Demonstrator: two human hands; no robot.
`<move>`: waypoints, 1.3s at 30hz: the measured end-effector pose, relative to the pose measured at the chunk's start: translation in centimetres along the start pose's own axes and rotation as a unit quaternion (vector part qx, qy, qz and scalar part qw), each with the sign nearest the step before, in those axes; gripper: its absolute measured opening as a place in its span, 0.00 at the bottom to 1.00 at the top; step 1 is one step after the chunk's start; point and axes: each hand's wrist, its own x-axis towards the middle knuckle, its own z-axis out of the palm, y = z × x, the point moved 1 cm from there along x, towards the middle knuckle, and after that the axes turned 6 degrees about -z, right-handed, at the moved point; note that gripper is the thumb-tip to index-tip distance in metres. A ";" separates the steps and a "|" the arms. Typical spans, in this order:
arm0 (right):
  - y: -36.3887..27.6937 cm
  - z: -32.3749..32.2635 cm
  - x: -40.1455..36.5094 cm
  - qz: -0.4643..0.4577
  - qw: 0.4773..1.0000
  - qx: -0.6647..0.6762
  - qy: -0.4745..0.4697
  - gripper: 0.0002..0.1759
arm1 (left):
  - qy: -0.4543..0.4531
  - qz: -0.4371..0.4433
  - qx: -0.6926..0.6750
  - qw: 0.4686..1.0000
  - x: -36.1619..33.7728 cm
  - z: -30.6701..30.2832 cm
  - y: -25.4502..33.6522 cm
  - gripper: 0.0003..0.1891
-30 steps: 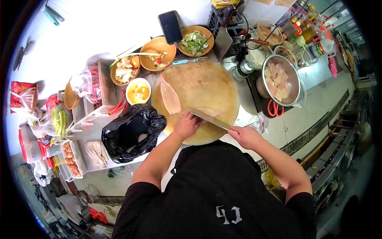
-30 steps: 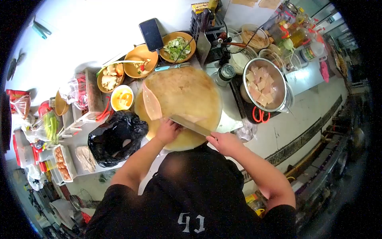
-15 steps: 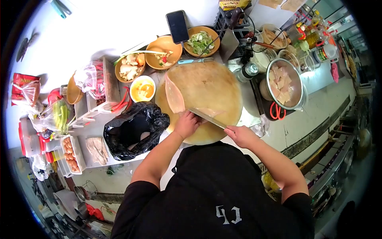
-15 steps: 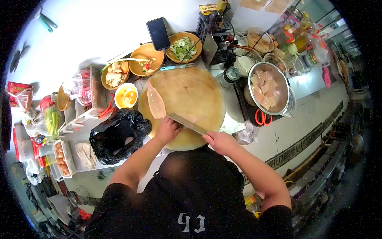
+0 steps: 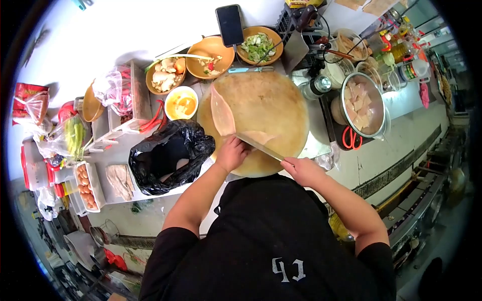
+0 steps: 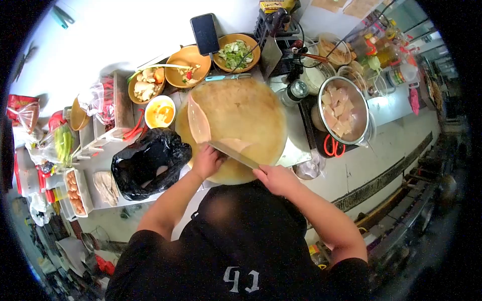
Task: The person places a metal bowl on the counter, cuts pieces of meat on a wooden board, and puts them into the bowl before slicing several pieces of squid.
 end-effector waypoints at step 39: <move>-2.9 0.9 3.3 -0.046 0.998 -0.032 -0.032 0.29 | 0.059 -0.023 -0.001 0.998 -3.2 -0.2 -2.6 0.12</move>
